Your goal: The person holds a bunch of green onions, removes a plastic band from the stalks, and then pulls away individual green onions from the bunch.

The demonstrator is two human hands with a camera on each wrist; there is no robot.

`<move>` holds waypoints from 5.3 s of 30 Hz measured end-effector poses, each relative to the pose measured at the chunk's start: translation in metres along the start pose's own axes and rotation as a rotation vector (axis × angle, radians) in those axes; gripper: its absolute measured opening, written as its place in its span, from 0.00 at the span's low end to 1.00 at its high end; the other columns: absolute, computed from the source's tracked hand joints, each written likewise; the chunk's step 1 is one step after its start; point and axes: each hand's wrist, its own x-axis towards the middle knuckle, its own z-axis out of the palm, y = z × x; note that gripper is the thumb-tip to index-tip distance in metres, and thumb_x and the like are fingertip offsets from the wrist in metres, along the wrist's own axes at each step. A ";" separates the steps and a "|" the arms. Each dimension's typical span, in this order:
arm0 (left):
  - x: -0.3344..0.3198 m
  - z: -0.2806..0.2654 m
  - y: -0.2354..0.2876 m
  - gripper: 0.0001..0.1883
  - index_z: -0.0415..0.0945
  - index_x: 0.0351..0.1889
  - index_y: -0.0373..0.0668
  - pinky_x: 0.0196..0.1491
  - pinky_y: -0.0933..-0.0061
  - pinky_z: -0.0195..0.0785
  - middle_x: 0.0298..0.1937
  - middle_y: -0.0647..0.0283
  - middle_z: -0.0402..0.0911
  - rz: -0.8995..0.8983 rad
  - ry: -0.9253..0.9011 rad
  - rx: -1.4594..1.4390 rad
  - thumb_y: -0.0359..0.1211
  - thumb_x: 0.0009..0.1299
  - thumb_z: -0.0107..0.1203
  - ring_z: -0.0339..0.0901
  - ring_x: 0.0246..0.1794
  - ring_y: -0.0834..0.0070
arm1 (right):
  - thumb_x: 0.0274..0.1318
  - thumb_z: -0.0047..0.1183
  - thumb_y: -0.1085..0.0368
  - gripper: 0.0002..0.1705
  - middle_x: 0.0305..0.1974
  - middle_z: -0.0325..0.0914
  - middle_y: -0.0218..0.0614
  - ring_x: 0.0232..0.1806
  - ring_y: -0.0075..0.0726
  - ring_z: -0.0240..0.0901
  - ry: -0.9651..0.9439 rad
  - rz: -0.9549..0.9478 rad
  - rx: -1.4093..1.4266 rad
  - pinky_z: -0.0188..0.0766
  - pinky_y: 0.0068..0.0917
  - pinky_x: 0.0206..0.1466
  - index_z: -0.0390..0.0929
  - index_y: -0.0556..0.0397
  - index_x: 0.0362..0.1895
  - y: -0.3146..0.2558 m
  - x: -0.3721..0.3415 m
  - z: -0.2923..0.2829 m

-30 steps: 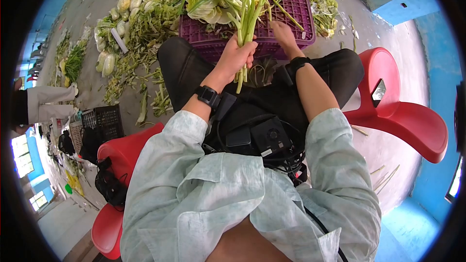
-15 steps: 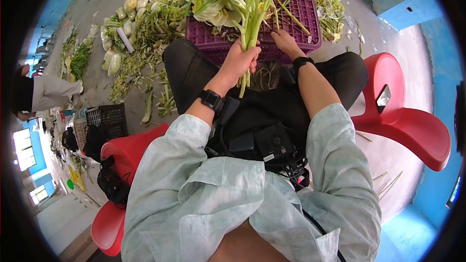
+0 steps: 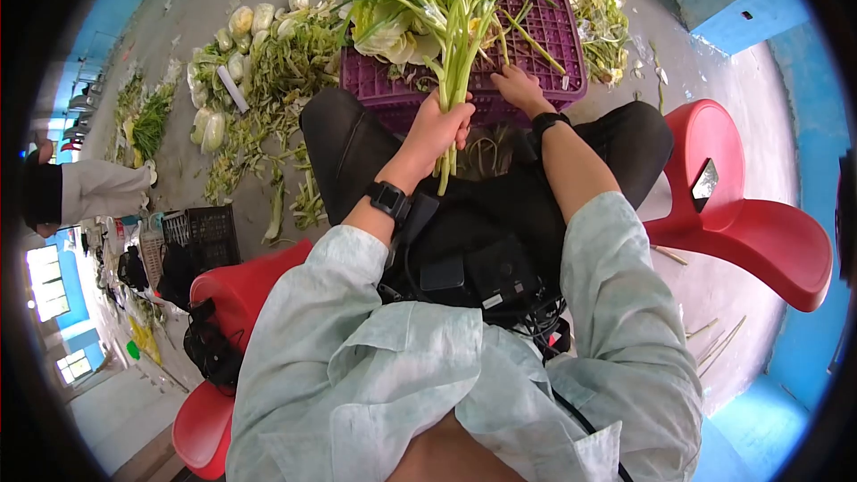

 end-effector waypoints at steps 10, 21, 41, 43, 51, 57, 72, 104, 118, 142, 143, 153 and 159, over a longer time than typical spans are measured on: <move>0.003 -0.001 -0.003 0.14 0.68 0.55 0.39 0.26 0.77 0.65 0.30 0.69 0.69 -0.007 -0.012 0.015 0.31 0.75 0.55 0.67 0.22 0.84 | 0.53 0.63 0.49 0.19 0.33 0.88 0.39 0.37 0.48 0.86 0.601 0.127 0.524 0.79 0.40 0.50 0.89 0.50 0.39 -0.039 -0.042 -0.051; 0.004 -0.002 -0.003 0.12 0.69 0.52 0.39 0.25 0.76 0.66 0.29 0.68 0.71 0.025 0.058 -0.039 0.31 0.74 0.55 0.69 0.22 0.82 | 0.65 0.52 0.58 0.13 0.32 0.79 0.32 0.28 0.27 0.73 0.036 0.251 1.399 0.72 0.27 0.35 0.80 0.55 0.40 -0.043 -0.030 -0.058; 0.009 -0.016 -0.001 0.11 0.72 0.43 0.42 0.24 0.78 0.68 0.32 0.67 0.76 0.249 0.401 -0.131 0.33 0.71 0.64 0.71 0.21 0.83 | 0.48 0.66 0.58 0.24 0.40 0.86 0.47 0.43 0.44 0.83 0.368 -0.195 0.276 0.77 0.40 0.53 0.85 0.50 0.51 -0.054 -0.030 -0.092; 0.010 -0.018 -0.003 0.11 0.72 0.43 0.42 0.24 0.77 0.67 0.33 0.66 0.76 0.232 0.389 -0.126 0.33 0.71 0.64 0.71 0.21 0.84 | 0.45 0.64 0.61 0.27 0.52 0.80 0.52 0.58 0.62 0.75 0.681 -0.066 0.105 0.72 0.50 0.62 0.81 0.48 0.54 -0.020 -0.019 -0.083; 0.006 -0.019 -0.005 0.11 0.72 0.44 0.42 0.25 0.77 0.67 0.34 0.67 0.76 0.196 0.403 -0.122 0.34 0.72 0.64 0.71 0.22 0.84 | 0.54 0.55 0.59 0.30 0.58 0.81 0.48 0.62 0.61 0.74 0.493 0.152 -0.079 0.70 0.50 0.65 0.77 0.43 0.65 0.031 -0.011 -0.051; 0.008 -0.018 -0.008 0.11 0.72 0.45 0.42 0.26 0.77 0.68 0.35 0.67 0.76 0.164 0.379 -0.107 0.33 0.72 0.63 0.72 0.24 0.84 | 0.56 0.61 0.57 0.16 0.46 0.86 0.49 0.54 0.57 0.80 0.344 0.091 -0.037 0.76 0.47 0.59 0.88 0.48 0.47 0.032 -0.014 -0.058; 0.010 -0.012 -0.001 0.12 0.75 0.48 0.42 0.32 0.76 0.69 0.38 0.66 0.79 0.218 0.304 -0.111 0.35 0.73 0.63 0.74 0.28 0.81 | 0.60 0.65 0.66 0.16 0.38 0.83 0.35 0.39 0.26 0.81 -0.098 -0.468 1.019 0.78 0.24 0.43 0.77 0.62 0.47 -0.153 -0.112 -0.157; 0.009 -0.006 0.002 0.10 0.76 0.51 0.41 0.39 0.76 0.73 0.40 0.69 0.80 0.134 0.115 -0.179 0.32 0.74 0.59 0.78 0.37 0.82 | 0.70 0.57 0.49 0.28 0.44 0.82 0.34 0.40 0.28 0.78 -0.130 -0.479 0.665 0.76 0.30 0.48 0.77 0.61 0.57 -0.116 -0.146 -0.103; 0.000 -0.001 0.003 0.11 0.76 0.45 0.42 0.37 0.78 0.73 0.34 0.69 0.77 -0.075 -0.373 -0.053 0.36 0.72 0.62 0.77 0.32 0.81 | 0.63 0.65 0.59 0.29 0.51 0.79 0.37 0.47 0.32 0.80 -0.417 -0.380 1.240 0.79 0.31 0.49 0.71 0.59 0.63 -0.126 -0.158 -0.110; 0.010 0.005 -0.012 0.12 0.75 0.50 0.36 0.37 0.75 0.71 0.35 0.67 0.80 0.202 -0.128 0.230 0.28 0.70 0.58 0.77 0.32 0.79 | 0.59 0.69 0.59 0.22 0.40 0.81 0.33 0.41 0.25 0.78 0.000 -0.427 0.977 0.77 0.29 0.48 0.76 0.59 0.50 -0.135 -0.156 -0.105; 0.009 0.006 -0.011 0.11 0.76 0.49 0.37 0.35 0.75 0.70 0.33 0.68 0.79 0.213 -0.126 0.238 0.28 0.70 0.58 0.76 0.30 0.80 | 0.59 0.69 0.59 0.22 0.40 0.81 0.32 0.42 0.25 0.78 -0.005 -0.422 0.990 0.76 0.29 0.48 0.76 0.59 0.50 -0.135 -0.156 -0.105; 0.000 0.004 0.001 0.09 0.77 0.45 0.41 0.34 0.75 0.71 0.28 0.71 0.76 -0.115 -0.342 -0.003 0.32 0.71 0.62 0.73 0.25 0.82 | 0.60 0.67 0.62 0.18 0.42 0.84 0.34 0.41 0.26 0.80 -0.197 -0.326 1.225 0.77 0.28 0.48 0.78 0.57 0.50 -0.133 -0.161 -0.112; 0.004 0.008 -0.002 0.17 0.75 0.55 0.38 0.46 0.74 0.75 0.41 0.67 0.82 0.009 -0.259 0.049 0.33 0.71 0.63 0.80 0.39 0.79 | 0.64 0.62 0.65 0.13 0.40 0.84 0.36 0.40 0.30 0.83 -0.109 -0.377 1.211 0.80 0.29 0.45 0.78 0.59 0.49 -0.134 -0.161 -0.109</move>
